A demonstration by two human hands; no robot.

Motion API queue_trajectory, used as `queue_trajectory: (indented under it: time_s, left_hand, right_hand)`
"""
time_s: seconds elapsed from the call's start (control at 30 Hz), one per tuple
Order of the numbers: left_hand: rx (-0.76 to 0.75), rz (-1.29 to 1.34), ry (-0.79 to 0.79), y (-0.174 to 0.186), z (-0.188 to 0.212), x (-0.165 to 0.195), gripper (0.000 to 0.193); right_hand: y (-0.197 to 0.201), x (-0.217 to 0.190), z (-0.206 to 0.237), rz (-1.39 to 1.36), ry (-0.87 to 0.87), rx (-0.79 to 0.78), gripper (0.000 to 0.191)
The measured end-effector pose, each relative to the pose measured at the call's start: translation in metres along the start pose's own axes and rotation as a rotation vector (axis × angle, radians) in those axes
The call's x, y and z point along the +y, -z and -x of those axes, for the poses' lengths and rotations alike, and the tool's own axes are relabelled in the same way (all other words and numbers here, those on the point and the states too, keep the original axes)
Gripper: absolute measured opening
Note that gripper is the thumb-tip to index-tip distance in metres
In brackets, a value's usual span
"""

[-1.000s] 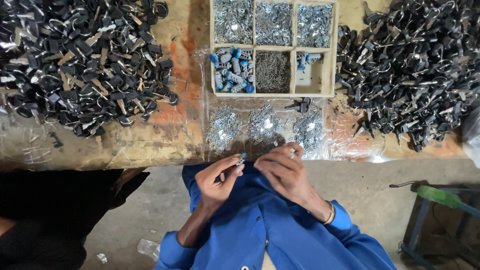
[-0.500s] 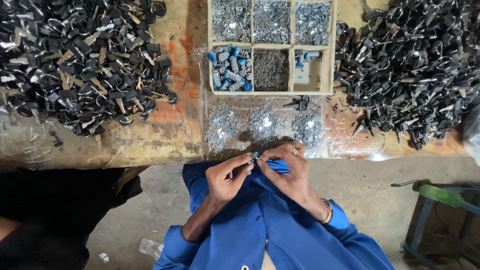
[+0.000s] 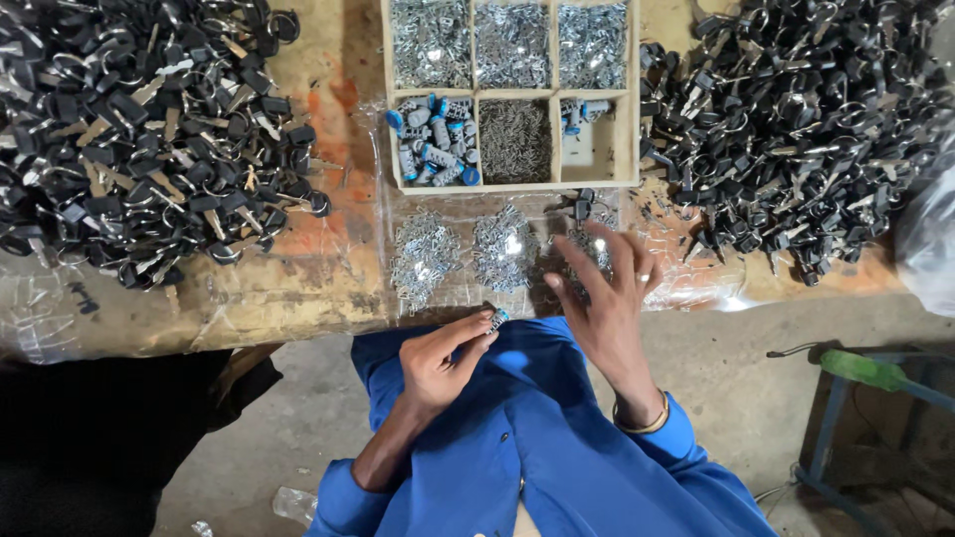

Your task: The person sits at a workbench assembling padlock lock cylinders by hand. They pick small metal pins and springs from a compartment tray, insert the components into a blue-capped cylinder body held in their hands, then place the finished cylinder onto a pile on the table and reach for the next part, repeating the cycle.

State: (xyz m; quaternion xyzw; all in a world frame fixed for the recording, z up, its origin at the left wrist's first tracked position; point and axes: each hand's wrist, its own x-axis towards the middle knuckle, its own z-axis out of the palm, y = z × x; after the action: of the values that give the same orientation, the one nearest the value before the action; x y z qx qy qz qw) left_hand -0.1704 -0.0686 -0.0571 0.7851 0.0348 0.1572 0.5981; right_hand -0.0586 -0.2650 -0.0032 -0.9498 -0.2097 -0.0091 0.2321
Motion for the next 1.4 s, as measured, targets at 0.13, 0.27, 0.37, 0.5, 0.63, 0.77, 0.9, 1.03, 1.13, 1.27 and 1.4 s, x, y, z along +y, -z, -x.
queue_trajectory:
  time_s: [0.13, 0.27, 0.37, 0.5, 0.63, 0.77, 0.9, 1.03, 1.13, 1.27, 1.4]
  left_hand:
    - [0.003, 0.097, 0.064, 0.0, 0.003, -0.002, 0.023]
    - [-0.005, 0.125, 0.154, -0.001, 0.005, -0.003, 0.024]
    - [-0.007, 0.145, 0.174, 0.0, 0.006, -0.004, 0.024]
    - [-0.019, 0.142, 0.191, 0.001, 0.006, -0.003, 0.023]
    - [-0.02, 0.134, 0.187, 0.002, 0.005, -0.003, 0.024]
    - [-0.021, 0.158, 0.205, 0.001, 0.005, -0.003, 0.025]
    - [-0.012, 0.193, 0.218, -0.001, 0.005, -0.003, 0.027]
    - [0.006, 0.263, 0.195, -0.003, 0.004, -0.003, 0.026]
    - [0.0, 0.187, 0.282, -0.004, 0.004, 0.0, 0.026]
    - [0.004, 0.193, 0.263, -0.005, 0.002, 0.001, 0.024]
    - [0.01, 0.132, 0.183, -0.004, 0.001, 0.004, 0.024]
  right_hand:
    - [0.002, 0.0, -0.007, 0.052, -0.007, -0.02, 0.058]
    - [0.004, 0.002, -0.008, 0.094, 0.02, -0.051, 0.055]
    - [0.005, 0.005, -0.003, 0.095, 0.058, -0.048, 0.045]
    - [0.009, 0.008, 0.006, 0.002, 0.149, -0.033, 0.031]
    - [0.009, 0.011, 0.016, -0.039, 0.261, -0.008, 0.027]
    - [0.004, 0.013, 0.02, -0.076, 0.296, 0.008, 0.027]
    - [0.001, 0.012, 0.022, -0.093, 0.255, 0.002, 0.024]
    - [0.001, 0.01, 0.025, -0.077, 0.298, 0.007, 0.024]
    - [-0.003, 0.007, 0.025, -0.242, 0.293, -0.005, 0.023]
    - [-0.013, -0.006, 0.025, -0.478, 0.234, 0.013, 0.02]
    - [-0.018, -0.019, 0.024, -0.554, 0.132, 0.014, 0.022]
